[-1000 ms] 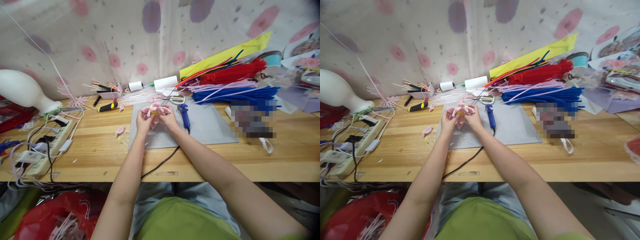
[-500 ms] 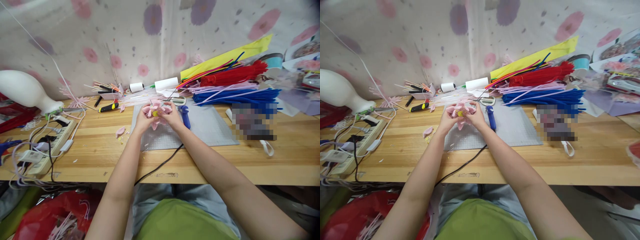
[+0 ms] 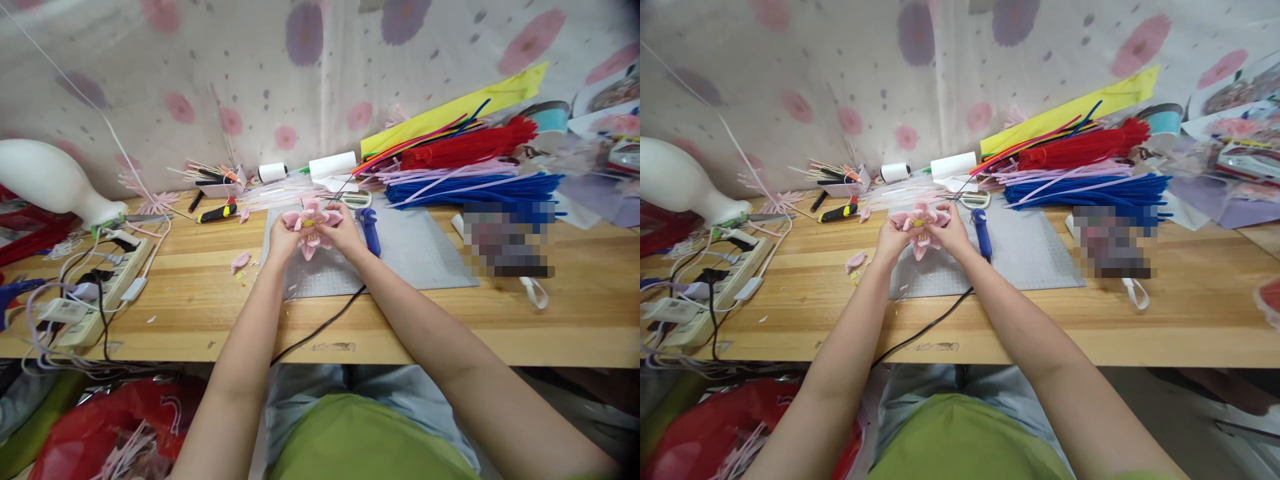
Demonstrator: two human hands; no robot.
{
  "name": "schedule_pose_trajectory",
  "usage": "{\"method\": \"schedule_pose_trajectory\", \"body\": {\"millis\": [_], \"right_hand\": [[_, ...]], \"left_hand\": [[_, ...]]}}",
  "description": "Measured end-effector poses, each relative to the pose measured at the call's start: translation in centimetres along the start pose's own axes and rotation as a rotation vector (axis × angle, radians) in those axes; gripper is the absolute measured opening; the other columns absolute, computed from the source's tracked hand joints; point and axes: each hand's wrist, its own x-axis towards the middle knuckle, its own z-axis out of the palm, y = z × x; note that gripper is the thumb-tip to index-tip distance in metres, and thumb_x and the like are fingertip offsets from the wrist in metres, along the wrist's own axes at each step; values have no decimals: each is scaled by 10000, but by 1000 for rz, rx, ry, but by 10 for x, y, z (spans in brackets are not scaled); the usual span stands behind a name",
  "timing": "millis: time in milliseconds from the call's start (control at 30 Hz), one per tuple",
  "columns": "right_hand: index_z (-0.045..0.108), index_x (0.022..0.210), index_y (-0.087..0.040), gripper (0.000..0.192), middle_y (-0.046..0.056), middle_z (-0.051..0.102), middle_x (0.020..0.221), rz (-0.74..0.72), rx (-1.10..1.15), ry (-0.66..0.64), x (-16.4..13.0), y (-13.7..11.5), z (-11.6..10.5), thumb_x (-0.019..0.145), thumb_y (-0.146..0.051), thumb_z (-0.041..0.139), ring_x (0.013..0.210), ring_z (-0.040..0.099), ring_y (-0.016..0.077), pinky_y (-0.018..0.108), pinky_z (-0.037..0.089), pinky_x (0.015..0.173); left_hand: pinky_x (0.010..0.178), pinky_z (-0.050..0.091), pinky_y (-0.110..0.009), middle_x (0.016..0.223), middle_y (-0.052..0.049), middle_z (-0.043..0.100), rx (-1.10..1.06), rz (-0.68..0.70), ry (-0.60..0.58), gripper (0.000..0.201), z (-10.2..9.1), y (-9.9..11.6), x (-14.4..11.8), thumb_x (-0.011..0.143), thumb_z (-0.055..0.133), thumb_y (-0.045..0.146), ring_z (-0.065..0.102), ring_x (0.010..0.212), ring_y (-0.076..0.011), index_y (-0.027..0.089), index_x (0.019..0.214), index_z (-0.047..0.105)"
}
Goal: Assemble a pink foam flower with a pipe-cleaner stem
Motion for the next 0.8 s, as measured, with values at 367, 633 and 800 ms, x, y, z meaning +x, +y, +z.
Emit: {"method": "schedule_pose_trajectory", "body": {"millis": [367, 633, 800], "right_hand": [[486, 899, -239, 417, -56, 574, 766, 3, -103, -53, 0, -4, -1, 559, -317, 714, 704, 547, 144, 305, 456, 681], [429, 917, -235, 523, -51, 553, 788, 35, -38, -50, -3, -6, 5, 507, -350, 733, 691, 538, 138, 292, 444, 661], [395, 893, -232, 516, -54, 524, 770, 44, -72, -36, -4, -7, 6, 510, -346, 721, 687, 528, 135, 284, 439, 651]], "left_hand": [[709, 452, -268, 762, 12, 608, 85, 42, -103, 400, -11, 14, 0, 478, 763, 196, 570, 744, -133, 169, 815, 549], [706, 424, -249, 754, 36, 539, 216, 110, 54, 421, -9, 10, -3, 520, 725, 107, 543, 747, -129, 183, 854, 480], [696, 417, -241, 759, 41, 519, 319, 161, 103, 402, -9, 6, -4, 555, 706, 116, 525, 728, -115, 184, 859, 453]]}}
